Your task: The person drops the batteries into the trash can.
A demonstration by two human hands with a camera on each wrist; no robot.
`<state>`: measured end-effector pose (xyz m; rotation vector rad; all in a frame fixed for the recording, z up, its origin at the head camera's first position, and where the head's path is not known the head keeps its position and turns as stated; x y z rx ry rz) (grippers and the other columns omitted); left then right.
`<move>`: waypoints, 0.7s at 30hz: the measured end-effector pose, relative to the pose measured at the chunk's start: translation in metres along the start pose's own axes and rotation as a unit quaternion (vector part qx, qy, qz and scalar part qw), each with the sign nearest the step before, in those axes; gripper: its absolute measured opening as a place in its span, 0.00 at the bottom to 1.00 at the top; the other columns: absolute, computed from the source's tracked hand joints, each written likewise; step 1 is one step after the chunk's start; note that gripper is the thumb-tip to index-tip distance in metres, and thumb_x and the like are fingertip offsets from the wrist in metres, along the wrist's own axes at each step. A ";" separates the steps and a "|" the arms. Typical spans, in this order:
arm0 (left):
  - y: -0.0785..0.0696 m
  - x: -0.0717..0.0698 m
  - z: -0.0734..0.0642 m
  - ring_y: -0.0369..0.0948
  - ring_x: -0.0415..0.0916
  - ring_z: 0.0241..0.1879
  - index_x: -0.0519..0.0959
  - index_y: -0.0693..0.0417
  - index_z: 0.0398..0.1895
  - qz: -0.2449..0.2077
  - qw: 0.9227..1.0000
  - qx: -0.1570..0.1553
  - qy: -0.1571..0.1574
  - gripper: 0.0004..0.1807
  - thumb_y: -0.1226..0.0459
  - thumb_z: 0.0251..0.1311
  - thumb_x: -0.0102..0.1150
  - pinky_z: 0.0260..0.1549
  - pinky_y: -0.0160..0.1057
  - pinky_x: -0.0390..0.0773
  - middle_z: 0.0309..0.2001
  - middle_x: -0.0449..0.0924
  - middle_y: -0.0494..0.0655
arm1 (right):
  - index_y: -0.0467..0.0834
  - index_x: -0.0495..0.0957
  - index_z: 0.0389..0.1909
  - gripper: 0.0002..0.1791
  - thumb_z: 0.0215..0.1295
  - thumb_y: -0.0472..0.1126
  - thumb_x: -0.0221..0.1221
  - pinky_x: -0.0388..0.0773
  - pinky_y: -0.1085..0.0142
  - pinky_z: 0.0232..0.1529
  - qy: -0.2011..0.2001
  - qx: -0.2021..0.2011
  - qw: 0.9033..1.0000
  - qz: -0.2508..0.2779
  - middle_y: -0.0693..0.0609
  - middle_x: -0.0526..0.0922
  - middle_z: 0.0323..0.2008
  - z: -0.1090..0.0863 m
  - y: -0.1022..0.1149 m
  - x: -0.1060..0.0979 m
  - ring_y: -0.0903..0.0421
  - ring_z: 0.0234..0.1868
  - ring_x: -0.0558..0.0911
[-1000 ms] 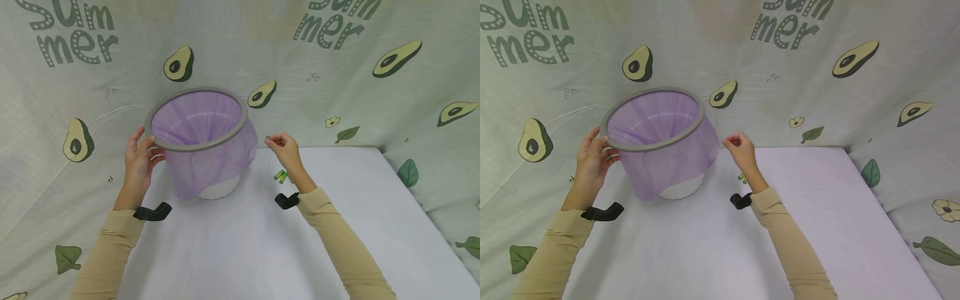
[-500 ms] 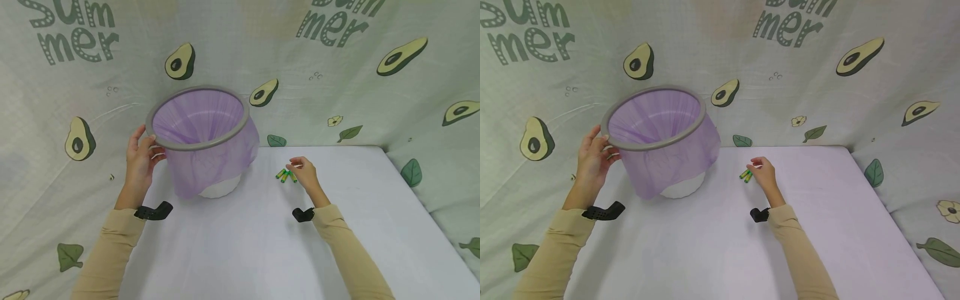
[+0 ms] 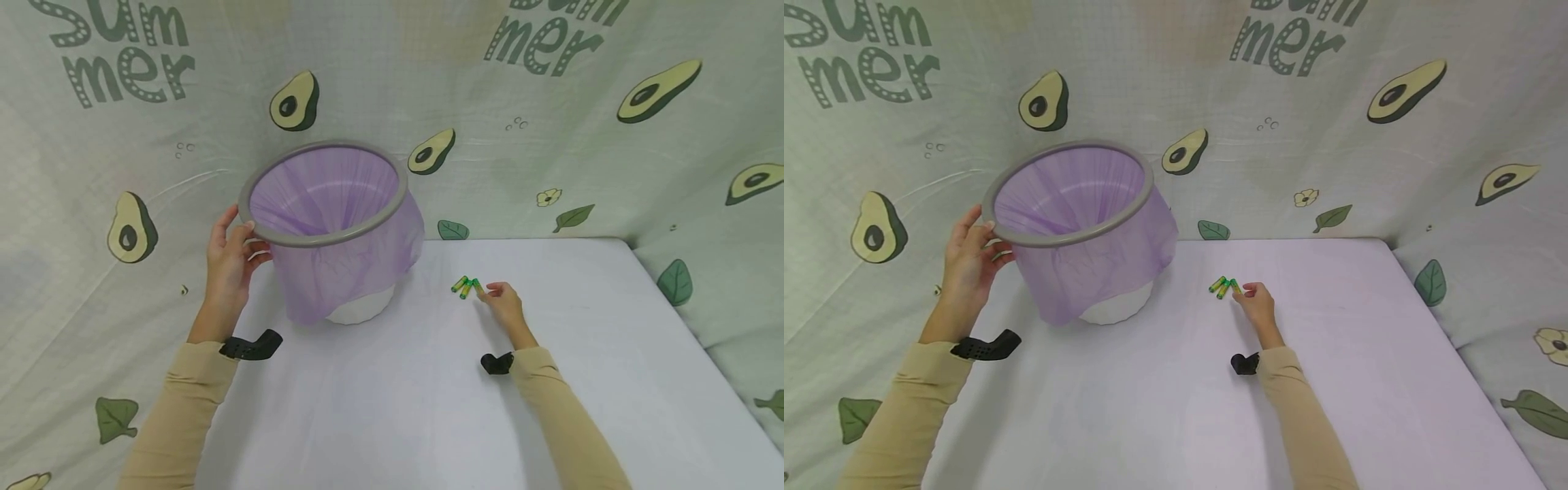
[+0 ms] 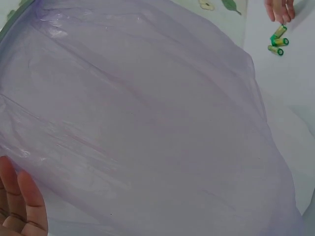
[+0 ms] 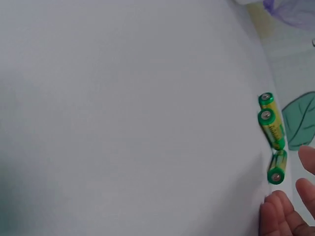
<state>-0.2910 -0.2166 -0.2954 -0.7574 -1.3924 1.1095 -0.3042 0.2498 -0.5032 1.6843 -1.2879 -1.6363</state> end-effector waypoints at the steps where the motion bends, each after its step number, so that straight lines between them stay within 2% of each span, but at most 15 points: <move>1: 0.000 0.000 0.000 0.37 0.77 0.21 0.58 0.46 0.67 -0.001 1.000 -0.001 0.001 0.31 0.63 0.62 0.55 0.24 0.32 0.79 0.26 0.79 0.42 | 0.32 0.67 0.55 0.24 0.63 0.42 0.56 0.69 0.63 0.42 0.001 0.007 1.000 0.000 0.37 0.73 0.48 0.001 -0.005 0.001 0.46 0.47 0.72; 6: 0.001 0.000 -0.001 0.37 0.77 0.21 0.57 0.46 0.67 -0.008 1.000 -0.005 0.004 0.31 0.63 0.62 0.56 0.24 0.32 0.79 0.26 0.79 0.43 | 0.32 0.68 0.54 0.24 0.62 0.42 0.56 0.68 0.67 0.38 -0.009 0.013 1.000 0.013 0.38 0.73 0.45 0.005 -0.017 0.004 0.49 0.43 0.71; 12: 0.001 -0.003 -0.002 0.37 0.77 0.22 0.56 0.46 0.67 -0.013 1.000 -0.009 0.003 0.32 0.63 0.62 0.56 0.24 0.31 0.79 0.27 0.79 0.43 | 0.31 0.72 0.49 0.20 0.61 0.40 0.58 0.66 0.70 0.35 -0.037 -0.003 0.999 -0.003 0.43 0.74 0.38 0.008 -0.018 0.006 0.52 0.38 0.72; 21: 0.002 0.000 0.000 0.37 0.77 0.21 0.57 0.46 0.67 -0.019 1.000 -0.010 -0.002 0.31 0.64 0.62 0.55 0.23 0.32 0.78 0.25 0.78 0.42 | 0.28 0.74 0.45 0.17 0.59 0.36 0.59 0.66 0.65 0.35 -0.075 -0.049 0.995 -0.045 0.40 0.72 0.34 0.005 -0.013 0.006 0.47 0.37 0.71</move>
Point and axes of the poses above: each hand's wrist, its own z-axis towards the middle knuckle, its own x-axis out of the palm, y = z × x, the point moved 8 cm from there along z, towards the middle knuckle
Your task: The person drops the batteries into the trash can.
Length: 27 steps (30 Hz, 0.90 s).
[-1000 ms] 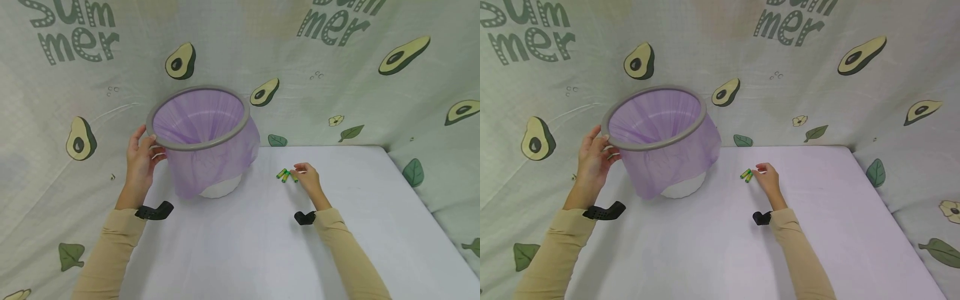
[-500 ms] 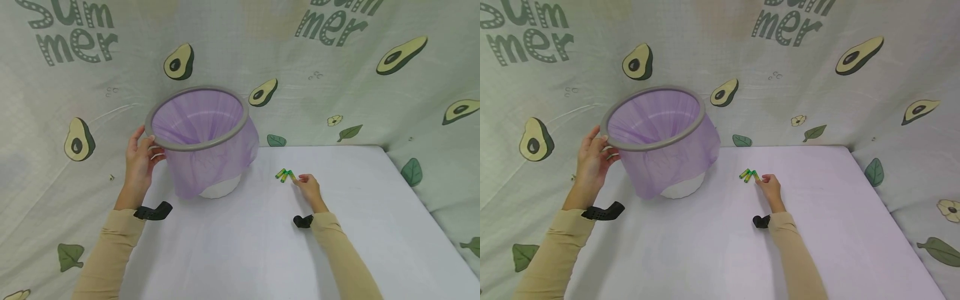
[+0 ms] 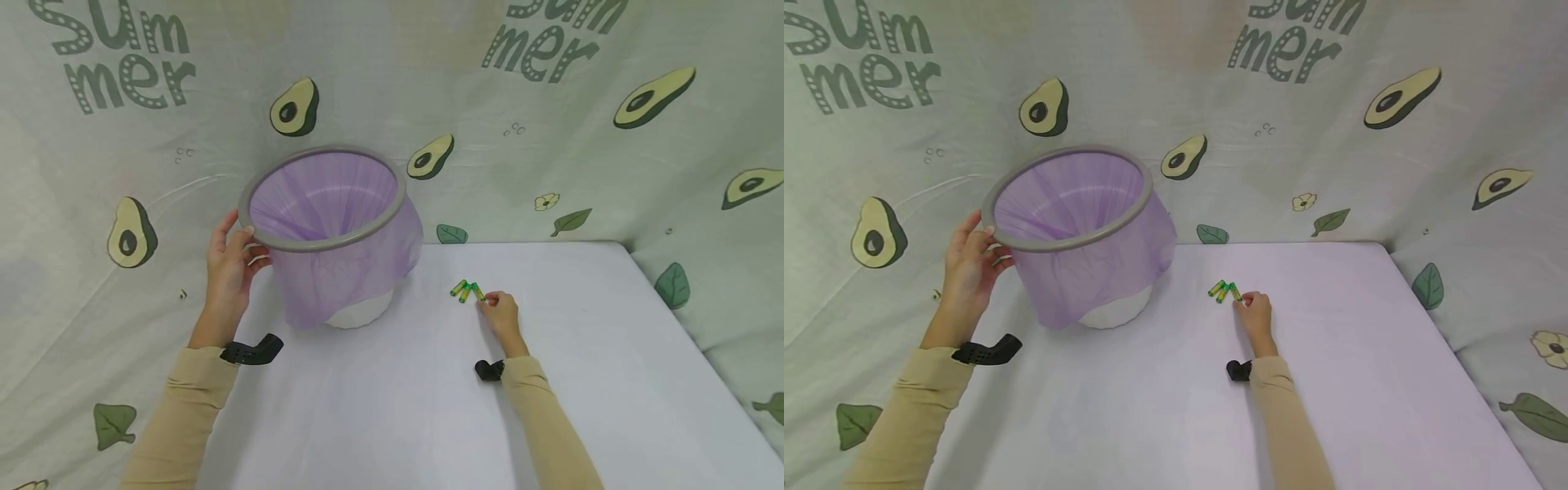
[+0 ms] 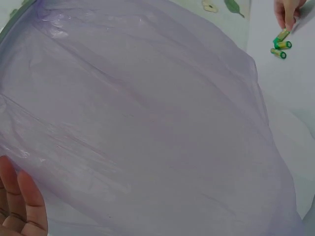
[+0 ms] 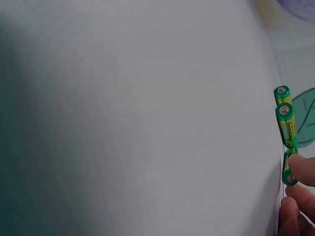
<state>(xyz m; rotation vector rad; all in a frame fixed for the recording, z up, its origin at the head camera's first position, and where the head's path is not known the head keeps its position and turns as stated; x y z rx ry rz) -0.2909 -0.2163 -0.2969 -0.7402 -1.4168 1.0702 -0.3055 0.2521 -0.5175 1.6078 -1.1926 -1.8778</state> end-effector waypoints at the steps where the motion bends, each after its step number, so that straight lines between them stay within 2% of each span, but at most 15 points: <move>1: 0.001 0.001 0.000 0.37 0.77 0.21 0.57 0.46 0.67 -0.001 1.000 -0.001 0.001 0.31 0.65 0.62 0.55 0.23 0.32 0.78 0.25 0.78 0.42 | 0.28 0.74 0.44 0.17 0.59 0.36 0.59 0.66 0.65 0.34 -0.002 -0.004 1.000 -0.010 0.40 0.71 0.33 0.000 0.000 -0.001 0.47 0.36 0.71; 4: 0.002 0.002 0.000 0.37 0.77 0.21 0.57 0.46 0.67 -0.003 1.000 -0.005 0.004 0.31 0.65 0.62 0.54 0.23 0.32 0.78 0.25 0.79 0.43 | 0.28 0.75 0.43 0.16 0.59 0.37 0.59 0.64 0.65 0.32 -0.008 -0.015 0.999 -0.035 0.42 0.70 0.31 0.000 0.002 -0.004 0.48 0.34 0.70; 9: 0.001 0.000 -0.001 0.37 0.77 0.21 0.57 0.45 0.67 0.004 1.000 -0.001 0.002 0.31 0.64 0.62 0.55 0.24 0.32 0.79 0.26 0.78 0.42 | 0.28 0.74 0.42 0.16 0.59 0.38 0.59 0.64 0.64 0.31 0.002 -0.016 0.999 -0.046 0.41 0.70 0.29 -0.001 0.007 -0.003 0.48 0.32 0.70; 18: -0.001 -0.001 -0.001 0.37 0.77 0.21 0.58 0.46 0.67 0.004 1.000 0.000 0.006 0.31 0.64 0.61 0.56 0.24 0.32 0.79 0.26 0.79 0.42 | 0.31 0.74 0.42 0.16 0.60 0.40 0.58 0.69 0.59 0.34 0.011 0.002 0.998 -0.063 0.38 0.73 0.33 0.004 0.005 0.001 0.46 0.34 0.73; 27: -0.001 -0.001 0.000 0.37 0.77 0.21 0.57 0.46 0.67 0.002 1.000 0.001 0.004 0.31 0.64 0.62 0.55 0.24 0.32 0.79 0.26 0.79 0.42 | 0.31 0.74 0.42 0.14 0.61 0.39 0.57 0.72 0.57 0.35 0.019 0.010 0.997 -0.074 0.37 0.76 0.36 0.004 0.004 0.000 0.45 0.36 0.75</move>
Point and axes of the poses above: each hand's wrist, its own z-axis towards the middle knuckle, its own x-axis out of the palm, y = z × x, the point moved 8 cm from there along z, towards the middle knuckle
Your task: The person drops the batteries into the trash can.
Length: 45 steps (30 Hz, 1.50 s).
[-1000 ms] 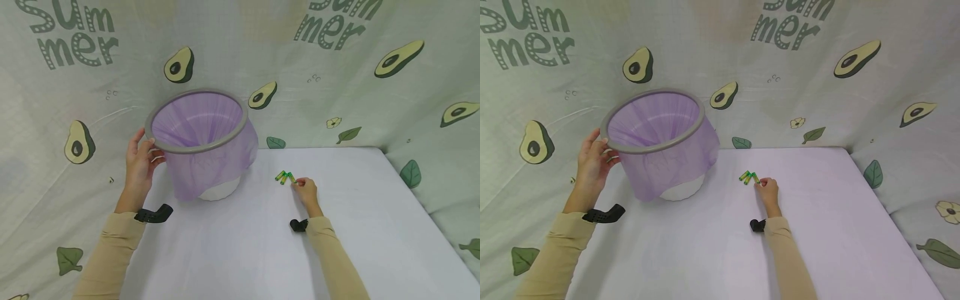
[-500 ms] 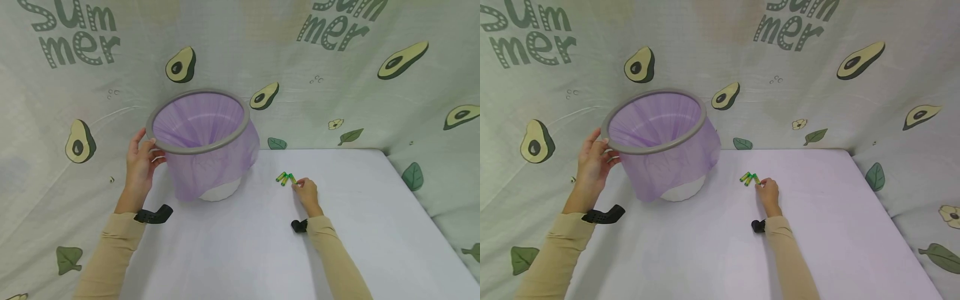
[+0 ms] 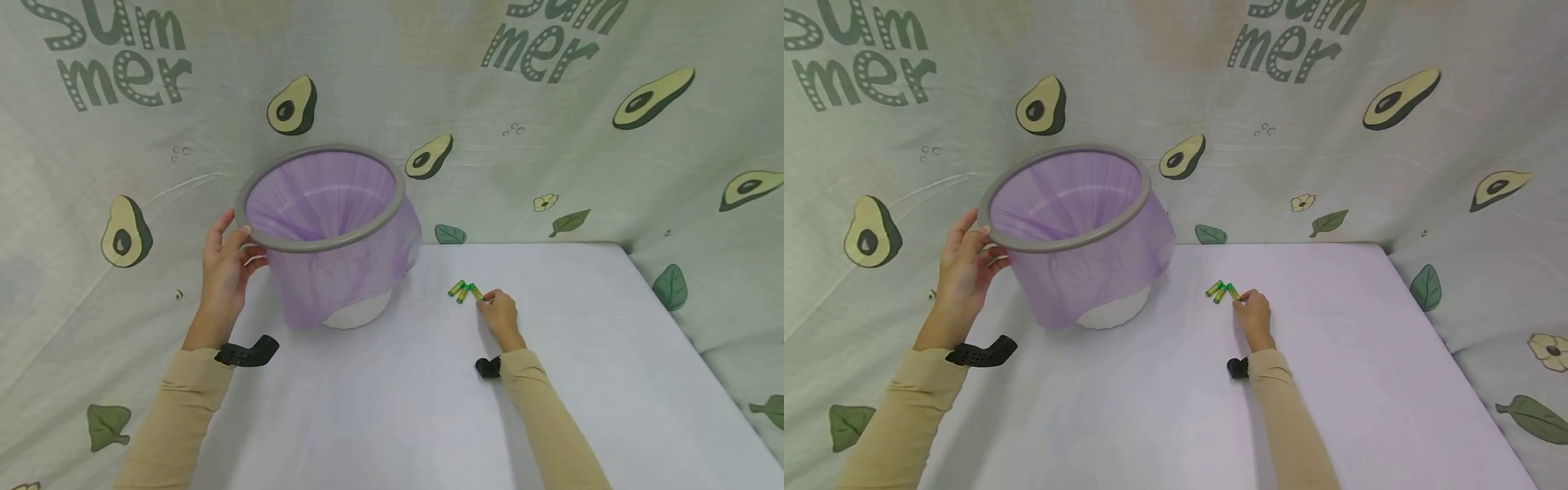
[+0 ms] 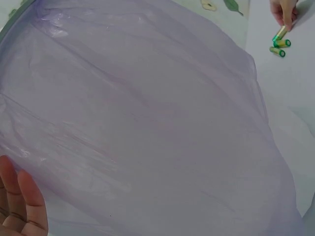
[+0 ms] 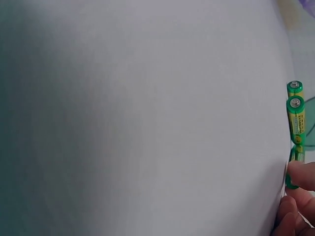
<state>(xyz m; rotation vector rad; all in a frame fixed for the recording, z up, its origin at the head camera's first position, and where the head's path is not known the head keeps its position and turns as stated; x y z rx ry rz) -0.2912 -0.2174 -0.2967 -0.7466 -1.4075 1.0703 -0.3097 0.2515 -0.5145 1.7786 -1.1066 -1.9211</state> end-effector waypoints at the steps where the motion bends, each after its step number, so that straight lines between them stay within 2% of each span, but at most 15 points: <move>1: 0.000 0.000 0.000 0.38 0.77 0.21 0.57 0.46 0.67 0.000 1.000 0.001 0.000 0.31 0.65 0.62 0.55 0.24 0.32 0.79 0.26 0.79 0.42 | 0.31 0.74 0.42 0.14 0.61 0.39 0.56 0.72 0.58 0.35 0.000 0.001 1.000 0.000 0.37 0.76 0.36 0.000 0.000 0.000 0.45 0.35 0.75; 9: 0.000 -0.001 -0.001 0.38 0.77 0.21 0.57 0.46 0.67 -0.003 1.000 0.001 -0.002 0.31 0.65 0.62 0.55 0.23 0.32 0.79 0.26 0.79 0.43 | 0.31 0.74 0.44 0.15 0.62 0.40 0.55 0.71 0.65 0.34 0.018 0.003 0.999 0.038 0.38 0.77 0.37 -0.001 -0.005 0.001 0.49 0.37 0.75; 12: 0.000 0.000 -0.001 0.38 0.77 0.21 0.58 0.46 0.66 0.002 1.000 0.002 -0.003 0.31 0.64 0.61 0.56 0.24 0.32 0.79 0.26 0.79 0.43 | 0.31 0.74 0.44 0.16 0.62 0.40 0.54 0.70 0.71 0.29 0.018 0.007 0.998 0.065 0.40 0.78 0.35 -0.002 -0.006 -0.003 0.54 0.32 0.76; 17: 0.000 0.000 0.000 0.37 0.76 0.22 0.58 0.45 0.67 0.013 1.000 0.008 -0.006 0.31 0.63 0.62 0.56 0.25 0.32 0.78 0.27 0.79 0.42 | 0.31 0.74 0.44 0.17 0.62 0.42 0.55 0.68 0.75 0.22 0.008 0.009 0.994 0.113 0.50 0.77 0.25 -0.005 -0.004 -0.012 0.65 0.21 0.72; 19: -0.001 0.000 0.000 0.37 0.76 0.22 0.58 0.45 0.67 0.012 1.000 0.009 -0.007 0.31 0.63 0.62 0.56 0.25 0.32 0.79 0.27 0.79 0.42 | 0.32 0.73 0.44 0.17 0.62 0.42 0.55 0.68 0.75 0.22 0.007 0.006 0.993 0.120 0.53 0.77 0.23 -0.005 -0.001 -0.016 0.66 0.20 0.71; 22: -0.001 0.000 0.000 0.37 0.76 0.22 0.58 0.45 0.66 0.012 1.000 0.009 -0.008 0.30 0.63 0.62 0.56 0.24 0.32 0.79 0.26 0.79 0.42 | 0.33 0.72 0.44 0.16 0.63 0.42 0.55 0.70 0.76 0.24 0.015 -0.005 0.991 0.133 0.51 0.80 0.26 -0.008 0.010 -0.020 0.65 0.22 0.74; 28: -0.001 0.000 0.000 0.38 0.76 0.21 0.59 0.45 0.66 0.013 1.000 0.010 -0.007 0.30 0.63 0.61 0.56 0.24 0.32 0.79 0.26 0.78 0.43 | 0.33 0.69 0.46 0.16 0.64 0.41 0.55 0.78 0.75 0.34 0.027 -0.040 0.984 0.173 0.39 0.82 0.38 -0.016 0.049 -0.034 0.59 0.32 0.80; 33: 0.000 -0.001 0.000 0.38 0.76 0.22 0.59 0.45 0.66 0.016 1.000 0.009 -0.007 0.30 0.63 0.62 0.56 0.24 0.32 0.79 0.26 0.78 0.43 | 0.33 0.68 0.47 0.17 0.64 0.42 0.56 0.76 0.79 0.35 0.034 -0.091 0.972 0.212 0.39 0.80 0.40 -0.022 0.092 -0.052 0.62 0.33 0.80; 39: 0.000 -0.002 0.001 0.38 0.76 0.22 0.59 0.45 0.66 0.020 1.000 0.009 -0.009 0.29 0.63 0.62 0.56 0.24 0.31 0.79 0.27 0.78 0.43 | 0.32 0.67 0.46 0.18 0.63 0.40 0.57 0.78 0.76 0.38 0.056 -0.169 0.945 0.276 0.50 0.79 0.35 -0.036 0.150 -0.073 0.63 0.33 0.80; 45: 0.000 -0.002 0.001 0.38 0.76 0.22 0.59 0.45 0.66 0.021 1.000 0.010 -0.008 0.29 0.63 0.62 0.56 0.24 0.32 0.79 0.27 0.78 0.43 | 0.36 0.69 0.42 0.11 0.63 0.37 0.57 0.78 0.75 0.38 0.072 -0.216 0.918 0.324 0.55 0.77 0.31 -0.050 0.195 -0.088 0.63 0.32 0.80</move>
Point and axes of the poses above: each hand's wrist, its own z-axis towards the middle knuckle, its own x-axis out of the palm, y = z × x, the point moved 8 cm from there along z, towards the middle knuckle
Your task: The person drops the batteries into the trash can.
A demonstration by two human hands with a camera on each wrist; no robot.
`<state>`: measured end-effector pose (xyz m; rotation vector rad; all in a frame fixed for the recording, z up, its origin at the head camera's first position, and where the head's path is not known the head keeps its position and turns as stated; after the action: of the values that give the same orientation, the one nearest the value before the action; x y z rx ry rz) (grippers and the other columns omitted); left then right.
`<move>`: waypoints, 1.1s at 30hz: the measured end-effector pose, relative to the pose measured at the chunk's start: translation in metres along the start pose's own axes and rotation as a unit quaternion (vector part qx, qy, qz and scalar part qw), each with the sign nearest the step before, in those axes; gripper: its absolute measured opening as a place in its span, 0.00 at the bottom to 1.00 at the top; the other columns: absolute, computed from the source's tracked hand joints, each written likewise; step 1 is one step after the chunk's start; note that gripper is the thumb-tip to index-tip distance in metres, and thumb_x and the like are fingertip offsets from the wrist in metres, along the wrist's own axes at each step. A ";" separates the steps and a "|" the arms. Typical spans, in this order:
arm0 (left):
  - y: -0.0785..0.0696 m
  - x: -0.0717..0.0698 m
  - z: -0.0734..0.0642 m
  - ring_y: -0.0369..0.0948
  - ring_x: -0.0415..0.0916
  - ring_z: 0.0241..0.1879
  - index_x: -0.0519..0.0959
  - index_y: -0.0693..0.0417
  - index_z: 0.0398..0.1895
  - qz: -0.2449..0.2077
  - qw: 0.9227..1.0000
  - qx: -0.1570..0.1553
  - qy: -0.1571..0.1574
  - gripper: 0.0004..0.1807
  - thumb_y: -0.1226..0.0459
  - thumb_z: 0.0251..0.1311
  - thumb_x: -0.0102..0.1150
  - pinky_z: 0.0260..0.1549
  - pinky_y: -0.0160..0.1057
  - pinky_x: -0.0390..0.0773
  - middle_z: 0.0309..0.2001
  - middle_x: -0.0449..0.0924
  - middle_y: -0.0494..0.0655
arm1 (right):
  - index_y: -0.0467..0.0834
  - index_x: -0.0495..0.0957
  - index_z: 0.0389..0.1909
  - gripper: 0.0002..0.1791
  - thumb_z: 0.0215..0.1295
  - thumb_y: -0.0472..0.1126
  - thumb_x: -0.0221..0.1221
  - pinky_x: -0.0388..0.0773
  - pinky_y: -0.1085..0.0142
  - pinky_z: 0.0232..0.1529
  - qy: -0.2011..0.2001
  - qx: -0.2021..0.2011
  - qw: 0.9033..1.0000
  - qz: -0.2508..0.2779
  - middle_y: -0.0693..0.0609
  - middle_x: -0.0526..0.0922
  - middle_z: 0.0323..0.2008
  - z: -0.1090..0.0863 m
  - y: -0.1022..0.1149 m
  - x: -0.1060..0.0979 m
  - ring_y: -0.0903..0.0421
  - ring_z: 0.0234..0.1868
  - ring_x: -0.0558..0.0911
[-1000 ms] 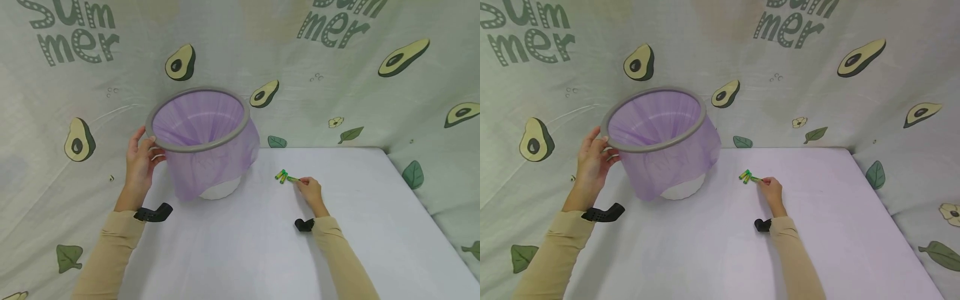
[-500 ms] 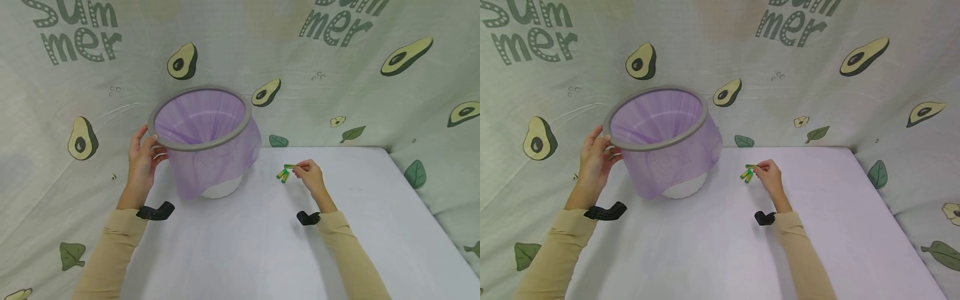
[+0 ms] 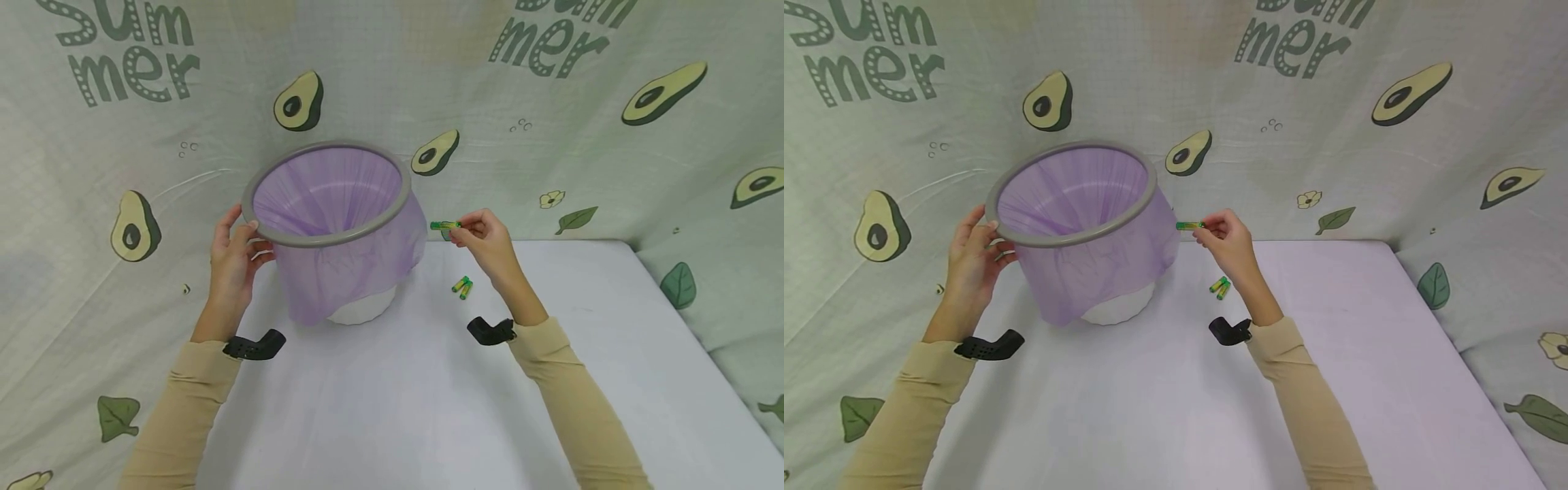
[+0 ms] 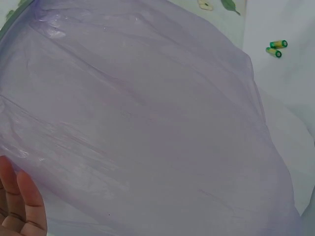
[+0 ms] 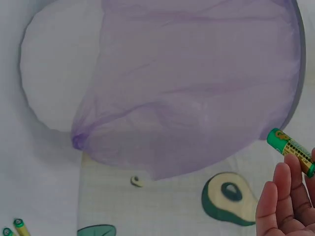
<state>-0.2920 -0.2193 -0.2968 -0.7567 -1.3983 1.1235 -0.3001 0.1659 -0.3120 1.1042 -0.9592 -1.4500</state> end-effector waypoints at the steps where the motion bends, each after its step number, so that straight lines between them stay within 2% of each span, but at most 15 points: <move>1: 0.000 0.000 0.000 0.38 0.76 0.22 0.59 0.45 0.66 0.000 1.000 0.000 0.000 0.29 0.63 0.62 0.56 0.24 0.32 0.79 0.27 0.78 0.43 | 0.37 0.69 0.41 0.11 0.63 0.37 0.57 0.78 0.76 0.39 0.002 -0.005 1.000 0.005 0.56 0.77 0.32 0.001 0.007 0.003 0.64 0.33 0.80; 8: 0.000 0.000 0.000 0.38 0.76 0.22 0.59 0.45 0.66 0.001 1.000 0.002 0.003 0.30 0.63 0.62 0.56 0.24 0.31 0.79 0.27 0.78 0.43 | 0.38 0.69 0.41 0.09 0.62 0.36 0.57 0.79 0.74 0.39 0.016 -0.038 0.999 0.032 0.52 0.78 0.34 0.006 0.046 0.019 0.63 0.34 0.81; 14: -0.001 0.002 -0.001 0.38 0.76 0.22 0.58 0.46 0.66 0.002 1.000 0.004 0.006 0.30 0.63 0.62 0.55 0.25 0.31 0.79 0.26 0.78 0.42 | 0.38 0.69 0.41 0.09 0.63 0.34 0.57 0.78 0.72 0.39 0.029 -0.061 0.997 0.049 0.54 0.79 0.32 0.009 0.068 0.034 0.61 0.34 0.81; 19: -0.001 0.002 -0.001 0.38 0.76 0.23 0.59 0.45 0.66 0.004 1.000 0.005 0.006 0.29 0.62 0.62 0.55 0.25 0.31 0.79 0.26 0.78 0.42 | 0.36 0.69 0.42 0.10 0.62 0.33 0.57 0.78 0.71 0.41 0.043 -0.071 0.996 0.042 0.52 0.79 0.33 0.013 0.077 0.051 0.59 0.35 0.81; 23: -0.001 0.002 0.000 0.38 0.76 0.22 0.59 0.45 0.66 0.004 1.000 0.006 0.005 0.29 0.63 0.62 0.55 0.25 0.32 0.79 0.26 0.78 0.42 | 0.34 0.69 0.43 0.11 0.61 0.32 0.57 0.77 0.73 0.40 0.052 -0.092 0.994 0.014 0.49 0.78 0.35 0.017 0.083 0.066 0.60 0.36 0.79; 29: -0.001 0.003 -0.001 0.38 0.76 0.22 0.59 0.46 0.66 0.004 1.000 0.007 0.007 0.29 0.63 0.62 0.54 0.25 0.32 0.79 0.26 0.78 0.42 | 0.33 0.70 0.42 0.11 0.59 0.32 0.58 0.75 0.74 0.39 0.035 -0.120 0.992 -0.027 0.44 0.78 0.37 0.025 0.090 0.076 0.61 0.36 0.76; 33: -0.002 0.003 -0.002 0.38 0.76 0.22 0.59 0.46 0.66 0.011 1.000 0.007 0.003 0.29 0.62 0.63 0.54 0.25 0.31 0.79 0.26 0.78 0.42 | 0.34 0.70 0.41 0.11 0.60 0.33 0.57 0.74 0.73 0.39 0.040 -0.127 0.990 -0.036 0.43 0.79 0.37 0.030 0.093 0.081 0.60 0.36 0.76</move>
<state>-0.2900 -0.2168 -0.2944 -0.7678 -1.3788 1.1463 -0.3091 0.0716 -0.2275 1.0090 -0.6634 -1.5277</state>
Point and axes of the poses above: each hand's wrist, its own z-axis towards the middle knuckle, its own x-axis out of the palm, y = z × x, the point moved 8 cm from there along z, towards the middle knuckle
